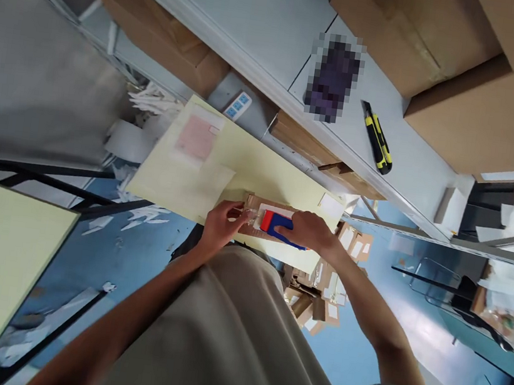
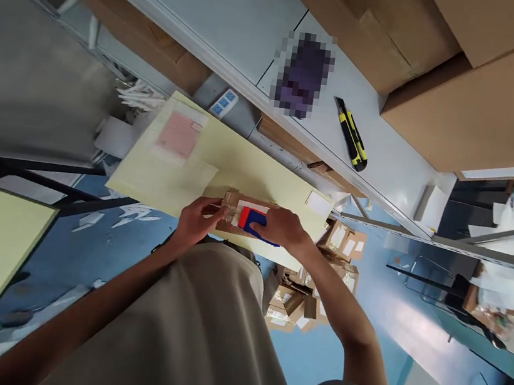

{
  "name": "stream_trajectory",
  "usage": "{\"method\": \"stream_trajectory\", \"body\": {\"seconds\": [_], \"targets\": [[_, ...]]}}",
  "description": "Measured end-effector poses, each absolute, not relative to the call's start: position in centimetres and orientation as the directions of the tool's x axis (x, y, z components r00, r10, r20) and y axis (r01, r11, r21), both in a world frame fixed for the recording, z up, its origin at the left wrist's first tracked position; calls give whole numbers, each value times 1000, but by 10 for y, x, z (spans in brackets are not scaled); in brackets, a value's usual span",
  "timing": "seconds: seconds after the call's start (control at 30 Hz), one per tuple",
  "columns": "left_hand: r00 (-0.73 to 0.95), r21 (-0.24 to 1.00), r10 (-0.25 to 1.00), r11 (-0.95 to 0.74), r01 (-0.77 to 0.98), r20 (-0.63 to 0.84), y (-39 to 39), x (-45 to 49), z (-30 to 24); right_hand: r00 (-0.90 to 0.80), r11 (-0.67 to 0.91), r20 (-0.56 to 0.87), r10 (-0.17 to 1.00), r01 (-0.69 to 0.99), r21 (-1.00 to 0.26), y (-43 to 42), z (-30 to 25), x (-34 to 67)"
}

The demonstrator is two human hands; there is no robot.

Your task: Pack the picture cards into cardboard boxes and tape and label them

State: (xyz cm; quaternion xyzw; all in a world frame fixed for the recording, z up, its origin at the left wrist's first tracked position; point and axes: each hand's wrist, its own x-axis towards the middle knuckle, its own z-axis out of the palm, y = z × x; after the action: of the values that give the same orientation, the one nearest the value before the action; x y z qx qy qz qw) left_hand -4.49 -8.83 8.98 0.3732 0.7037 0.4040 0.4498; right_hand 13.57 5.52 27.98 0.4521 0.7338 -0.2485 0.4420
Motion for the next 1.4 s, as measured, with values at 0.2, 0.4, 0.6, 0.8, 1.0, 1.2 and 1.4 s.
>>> {"method": "stream_trajectory", "body": {"seconds": [0.2, 0.4, 0.6, 0.8, 1.0, 1.2, 1.4], "targets": [[-581, 838, 721, 534, 116, -379, -87, -16, 93, -298, 437, -840, 453, 896, -82, 55, 267, 156], [-622, 794, 751, 509, 333, -221, -89, -3, 101, -371, 412, -807, 459, 894, -176, 53, 263, 169], [-638, 680, 760, 534, 502, -126, -77, 2, 109, -413, 364, -799, 436, 894, -263, 51, 271, 188], [-665, 602, 743, 565, 564, -75, -79, -12, 108, -360, 260, -832, 421, 927, -270, 51, 297, 272], [-620, 600, 781, 532, 597, -76, -76, -10, 104, -300, 147, -860, 414, 954, -262, 47, 294, 336], [-605, 625, 793, 507, 593, -69, -77, -8, 108, -364, 128, -849, 382, 931, -342, 42, 282, 350], [-585, 609, 806, 508, 609, -86, -79, -10, 110, -382, 155, -845, 375, 924, -349, 35, 287, 362]]}}
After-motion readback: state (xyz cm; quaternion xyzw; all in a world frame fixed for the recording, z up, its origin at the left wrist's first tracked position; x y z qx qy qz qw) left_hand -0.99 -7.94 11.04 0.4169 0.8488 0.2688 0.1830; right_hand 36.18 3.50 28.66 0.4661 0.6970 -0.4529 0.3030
